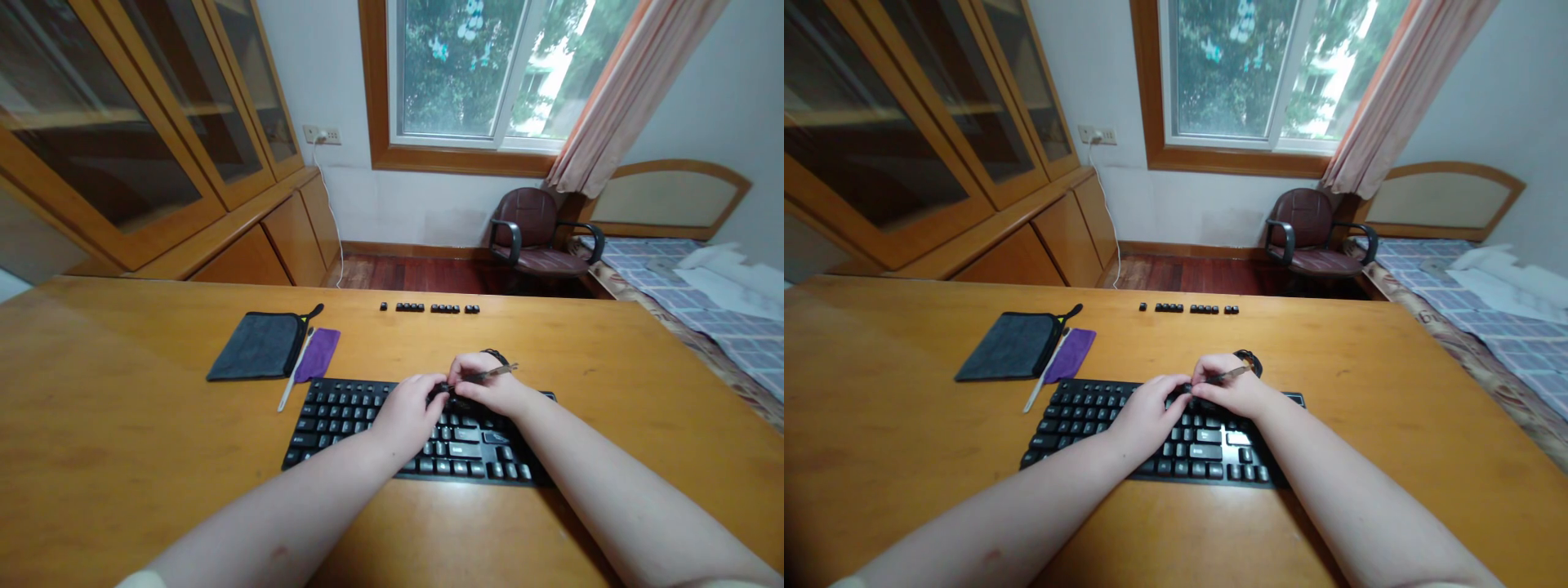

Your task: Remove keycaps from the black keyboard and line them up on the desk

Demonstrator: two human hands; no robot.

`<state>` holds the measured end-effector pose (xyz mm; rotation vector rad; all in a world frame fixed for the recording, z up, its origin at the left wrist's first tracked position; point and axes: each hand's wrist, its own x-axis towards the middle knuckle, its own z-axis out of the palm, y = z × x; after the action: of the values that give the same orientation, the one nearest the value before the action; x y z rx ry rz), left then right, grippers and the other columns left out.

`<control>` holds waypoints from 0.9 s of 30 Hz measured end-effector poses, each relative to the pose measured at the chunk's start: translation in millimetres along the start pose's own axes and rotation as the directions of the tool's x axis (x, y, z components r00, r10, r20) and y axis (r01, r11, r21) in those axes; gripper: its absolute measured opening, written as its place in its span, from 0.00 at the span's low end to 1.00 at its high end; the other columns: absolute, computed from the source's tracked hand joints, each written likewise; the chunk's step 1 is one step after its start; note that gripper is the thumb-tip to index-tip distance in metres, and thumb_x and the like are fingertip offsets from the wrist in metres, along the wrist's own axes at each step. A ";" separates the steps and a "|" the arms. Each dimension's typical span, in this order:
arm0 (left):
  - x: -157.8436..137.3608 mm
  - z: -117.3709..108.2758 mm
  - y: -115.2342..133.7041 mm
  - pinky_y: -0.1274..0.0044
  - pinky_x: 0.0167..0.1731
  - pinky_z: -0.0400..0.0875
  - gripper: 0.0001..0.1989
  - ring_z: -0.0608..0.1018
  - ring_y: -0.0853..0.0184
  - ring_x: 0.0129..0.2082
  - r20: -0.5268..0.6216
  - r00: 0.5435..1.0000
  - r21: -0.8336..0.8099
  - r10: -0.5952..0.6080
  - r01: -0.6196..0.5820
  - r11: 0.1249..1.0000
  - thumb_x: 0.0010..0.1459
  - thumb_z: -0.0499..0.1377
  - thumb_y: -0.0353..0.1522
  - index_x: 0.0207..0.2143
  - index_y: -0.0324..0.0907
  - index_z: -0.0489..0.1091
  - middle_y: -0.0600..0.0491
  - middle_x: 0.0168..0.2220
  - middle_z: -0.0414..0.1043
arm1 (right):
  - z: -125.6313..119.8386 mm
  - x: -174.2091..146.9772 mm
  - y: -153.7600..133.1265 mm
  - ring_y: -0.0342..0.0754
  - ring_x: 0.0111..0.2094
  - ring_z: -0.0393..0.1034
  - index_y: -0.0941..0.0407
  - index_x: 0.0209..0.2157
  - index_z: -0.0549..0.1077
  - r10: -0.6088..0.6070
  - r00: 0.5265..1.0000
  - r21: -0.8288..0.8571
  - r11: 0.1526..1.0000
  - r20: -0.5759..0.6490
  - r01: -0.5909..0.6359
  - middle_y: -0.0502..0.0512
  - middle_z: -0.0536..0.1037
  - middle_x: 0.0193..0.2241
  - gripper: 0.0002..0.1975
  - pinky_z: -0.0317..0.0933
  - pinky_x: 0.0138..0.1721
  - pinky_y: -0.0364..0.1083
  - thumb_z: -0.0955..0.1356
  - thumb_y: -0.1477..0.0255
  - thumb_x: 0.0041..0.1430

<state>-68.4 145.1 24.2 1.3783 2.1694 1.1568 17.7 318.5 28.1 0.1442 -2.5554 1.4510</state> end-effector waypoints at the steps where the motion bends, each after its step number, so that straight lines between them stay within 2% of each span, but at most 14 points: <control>1: 0.0 0.3 -0.8 0.71 0.45 0.66 0.12 0.74 0.63 0.43 -0.014 1.000 -0.001 -0.004 0.004 1.000 0.57 0.53 0.30 0.43 0.43 0.69 0.51 0.42 0.74 | -0.1 -0.2 0.7 0.42 0.24 0.65 0.59 0.28 0.71 0.010 1.000 0.002 1.000 -0.008 -0.010 0.51 0.72 0.22 0.14 0.58 0.26 0.41 0.66 0.61 0.55; 5: -0.9 1.0 -2.1 0.72 0.46 0.66 0.11 0.74 0.64 0.43 -0.039 0.999 0.007 0.015 -0.015 1.000 0.58 0.53 0.30 0.43 0.43 0.69 0.51 0.42 0.74 | 1.4 0.8 2.8 0.41 0.21 0.63 0.59 0.21 0.70 0.062 0.997 -0.033 0.997 -0.054 -0.064 0.49 0.69 0.16 0.17 0.57 0.26 0.41 0.65 0.62 0.57; 9: -1.7 1.4 -2.7 0.71 0.46 0.66 0.11 0.74 0.64 0.43 -0.032 0.999 0.025 0.040 -0.039 0.999 0.58 0.53 0.31 0.43 0.43 0.69 0.52 0.42 0.74 | 2.2 2.9 0.7 0.41 0.19 0.63 0.58 0.17 0.68 0.088 0.995 0.006 0.996 -0.039 -0.088 0.49 0.69 0.15 0.19 0.58 0.26 0.41 0.64 0.63 0.59; 12: -1.6 1.8 -3.8 0.72 0.45 0.66 0.10 0.74 0.64 0.42 -0.040 0.999 0.022 0.037 -0.036 0.999 0.58 0.54 0.31 0.42 0.43 0.69 0.52 0.41 0.74 | 0.9 3.5 -3.2 0.40 0.20 0.63 0.58 0.19 0.68 0.095 0.995 0.015 0.995 -0.003 -0.095 0.49 0.70 0.15 0.18 0.58 0.26 0.41 0.64 0.65 0.58; 16: -0.9 1.7 -3.4 0.73 0.43 0.67 0.10 0.74 0.65 0.40 -0.070 0.997 -0.014 0.021 -0.022 1.000 0.56 0.55 0.30 0.40 0.43 0.69 0.52 0.38 0.73 | -0.2 2.8 -8.3 0.41 0.22 0.65 0.59 0.25 0.71 0.082 0.995 0.033 0.996 0.065 -0.084 0.49 0.71 0.19 0.09 0.59 0.27 0.40 0.65 0.69 0.56; 19: 0.3 0.7 -2.1 0.74 0.40 0.68 0.09 0.74 0.66 0.37 -0.089 0.996 -0.077 -0.005 -0.002 0.997 0.52 0.58 0.30 0.38 0.43 0.70 0.54 0.35 0.72 | 0.7 1.8 -8.6 0.41 0.23 0.66 0.59 0.29 0.72 0.135 0.987 0.120 0.982 0.091 -0.146 0.49 0.72 0.20 0.05 0.60 0.26 0.40 0.66 0.72 0.54; 22: 2.3 -0.8 -2.3 0.74 0.40 0.69 0.09 0.74 0.66 0.37 -0.101 0.994 -0.152 -0.041 0.025 0.988 0.51 0.60 0.31 0.37 0.43 0.70 0.54 0.36 0.73 | 2.1 1.1 -5.3 0.41 0.21 0.66 0.59 0.28 0.71 0.190 0.980 0.213 0.956 0.066 -0.200 0.49 0.72 0.20 0.05 0.60 0.25 0.40 0.65 0.72 0.53; 27: 4.6 -1.5 -5.8 0.73 0.43 0.68 0.10 0.74 0.65 0.39 -0.082 0.996 -0.224 -0.046 0.027 0.974 0.51 0.60 0.32 0.38 0.43 0.71 0.54 0.38 0.74 | 1.8 0.3 1.4 0.41 0.20 0.65 0.59 0.24 0.70 0.144 0.989 0.258 0.956 -0.004 -0.139 0.48 0.71 0.17 0.08 0.60 0.25 0.40 0.66 0.70 0.53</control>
<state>-75.1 147.2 21.4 1.2084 2.0376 1.4214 16.9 317.6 26.1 -0.0188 -2.3918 1.8239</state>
